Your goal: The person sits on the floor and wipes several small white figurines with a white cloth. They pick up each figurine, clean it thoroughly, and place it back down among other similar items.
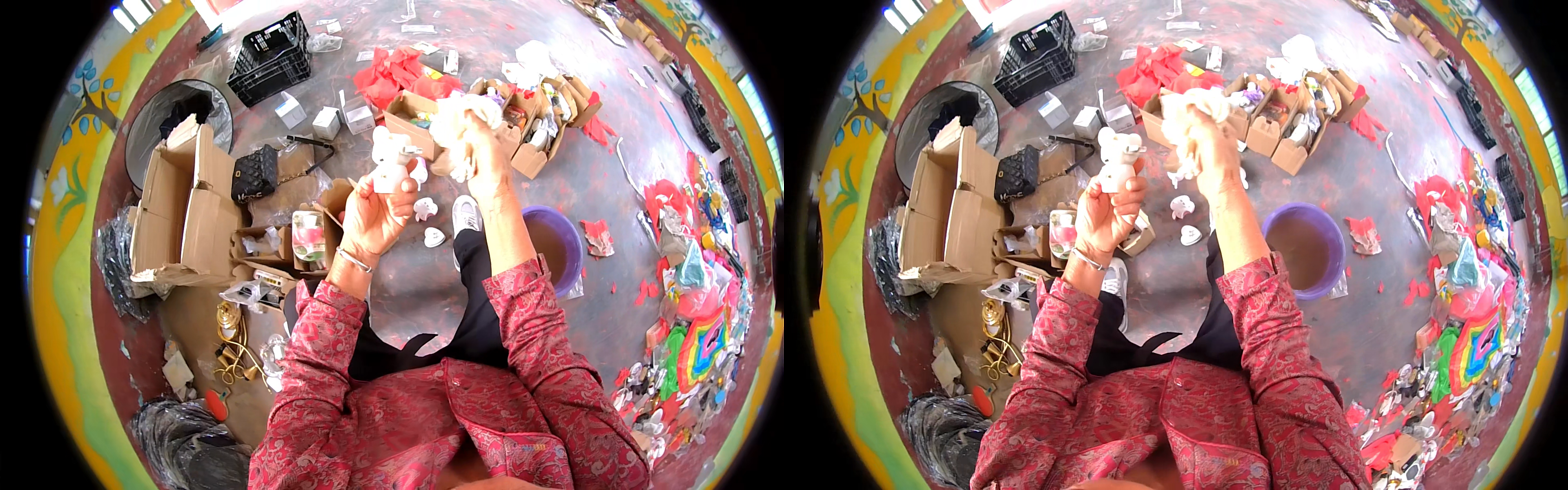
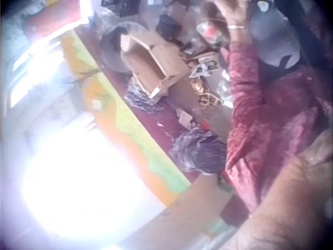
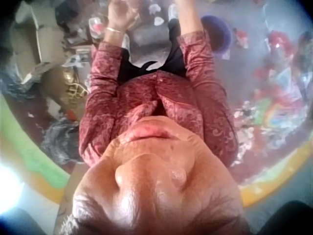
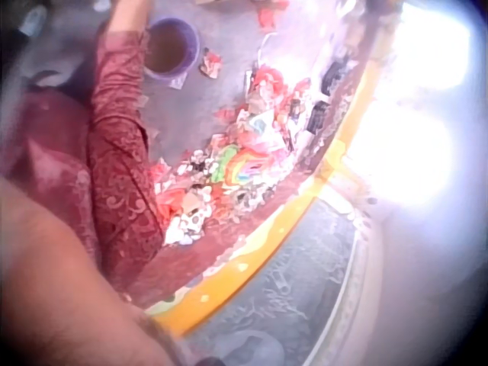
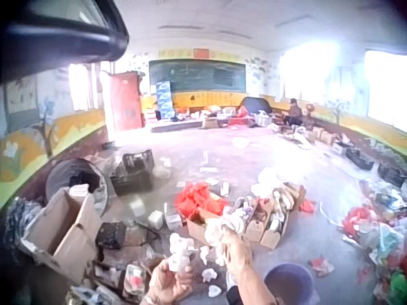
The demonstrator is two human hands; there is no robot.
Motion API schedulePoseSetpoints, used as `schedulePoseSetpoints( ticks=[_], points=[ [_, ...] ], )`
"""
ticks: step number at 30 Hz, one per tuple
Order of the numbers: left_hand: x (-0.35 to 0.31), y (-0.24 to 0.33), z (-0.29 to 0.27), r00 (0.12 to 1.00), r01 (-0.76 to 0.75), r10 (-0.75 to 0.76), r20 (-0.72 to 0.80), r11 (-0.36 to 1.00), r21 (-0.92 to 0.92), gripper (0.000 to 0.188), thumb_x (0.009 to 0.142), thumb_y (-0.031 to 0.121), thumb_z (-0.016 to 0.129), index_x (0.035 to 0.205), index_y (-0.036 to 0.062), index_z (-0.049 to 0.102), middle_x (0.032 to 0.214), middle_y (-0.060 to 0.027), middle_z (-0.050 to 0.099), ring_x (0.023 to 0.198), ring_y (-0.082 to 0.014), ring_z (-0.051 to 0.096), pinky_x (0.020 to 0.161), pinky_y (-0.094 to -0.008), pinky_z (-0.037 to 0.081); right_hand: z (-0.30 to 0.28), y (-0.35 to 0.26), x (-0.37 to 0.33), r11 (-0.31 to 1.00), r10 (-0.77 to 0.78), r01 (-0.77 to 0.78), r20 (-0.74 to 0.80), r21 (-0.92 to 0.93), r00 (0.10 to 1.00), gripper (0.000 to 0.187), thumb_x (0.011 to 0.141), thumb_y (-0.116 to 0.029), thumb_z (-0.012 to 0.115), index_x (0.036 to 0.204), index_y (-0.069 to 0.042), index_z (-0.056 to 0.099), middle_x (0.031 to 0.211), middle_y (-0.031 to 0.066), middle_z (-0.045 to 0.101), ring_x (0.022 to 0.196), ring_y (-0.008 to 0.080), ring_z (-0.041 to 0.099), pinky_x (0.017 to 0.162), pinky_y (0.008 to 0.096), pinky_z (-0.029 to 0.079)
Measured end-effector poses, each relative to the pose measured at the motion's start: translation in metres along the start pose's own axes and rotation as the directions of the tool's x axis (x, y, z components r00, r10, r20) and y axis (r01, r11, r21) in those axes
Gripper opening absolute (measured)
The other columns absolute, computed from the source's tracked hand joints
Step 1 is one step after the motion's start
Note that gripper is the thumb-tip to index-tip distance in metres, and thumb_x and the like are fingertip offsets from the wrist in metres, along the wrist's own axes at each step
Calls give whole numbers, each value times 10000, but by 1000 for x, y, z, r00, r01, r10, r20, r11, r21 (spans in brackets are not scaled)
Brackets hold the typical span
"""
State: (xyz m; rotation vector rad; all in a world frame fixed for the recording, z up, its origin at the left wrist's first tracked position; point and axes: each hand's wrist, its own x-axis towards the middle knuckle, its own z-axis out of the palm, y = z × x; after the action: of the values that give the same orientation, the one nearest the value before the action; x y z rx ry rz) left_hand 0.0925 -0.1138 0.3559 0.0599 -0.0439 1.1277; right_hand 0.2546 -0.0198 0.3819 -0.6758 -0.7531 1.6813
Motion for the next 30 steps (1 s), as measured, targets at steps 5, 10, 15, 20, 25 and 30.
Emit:
schedulePoseSetpoints(
  ticks=[5,10,15,20,25,30],
  points=[
    [2,-1,-16,972,223,-212,100,967,-122,489,792,244,433,1193,-36,418,768,-81,420,542,-102,368,464,-242,356,26,1,-24,944,74,51,358,-327,931,152,783,-89,626,924,-33,616,703,30,613,457,63,520,374,192,368],
    [5,-14,0,979,73,5,-206,927,367,558,907,478,368,1164,-9,451,1012,-240,542,675,-234,591,544,-289,528,25,7,-21,936,-31,113,241,-333,970,159,754,-9,605,913,-6,622,778,37,629,607,63,566,477,194,427],
    [3,-9,-10,993,108,-85,-79,922,372,667,890,560,333,1171,-34,448,907,-183,556,682,-206,544,566,-288,479,22,14,-18,937,-111,189,263,-293,958,160,742,-18,622,901,0,624,768,50,628,595,84,570,465,215,430],
    [2,-7,-3,989,-13,66,-131,929,369,635,905,526,334,1176,-38,441,788,-112,530,608,-170,458,517,-248,393,12,2,-9,986,-26,7,-107,-169,994,124,761,-37,602,884,-32,608,725,61,614,495,87,529,421,201,397],
    [4,2,-14,986,-124,155,-64,931,343,513,912,485,337,1148,54,485,842,-102,569,685,-178,524,586,-295,439,30,3,-33,726,-480,460,103,-512,871,159,715,-6,580,871,-33,573,784,79,584,634,156,568,523,271,454],
    [6,-2,-5,883,-225,382,-272,854,469,423,925,432,311,1088,94,506,870,-48,612,702,-171,591,522,-285,446,46,29,-50,18,-481,735,639,-678,600,200,640,-64,617,833,-113,591,898,84,513,754,272,574,640,363,477]
  ],
)
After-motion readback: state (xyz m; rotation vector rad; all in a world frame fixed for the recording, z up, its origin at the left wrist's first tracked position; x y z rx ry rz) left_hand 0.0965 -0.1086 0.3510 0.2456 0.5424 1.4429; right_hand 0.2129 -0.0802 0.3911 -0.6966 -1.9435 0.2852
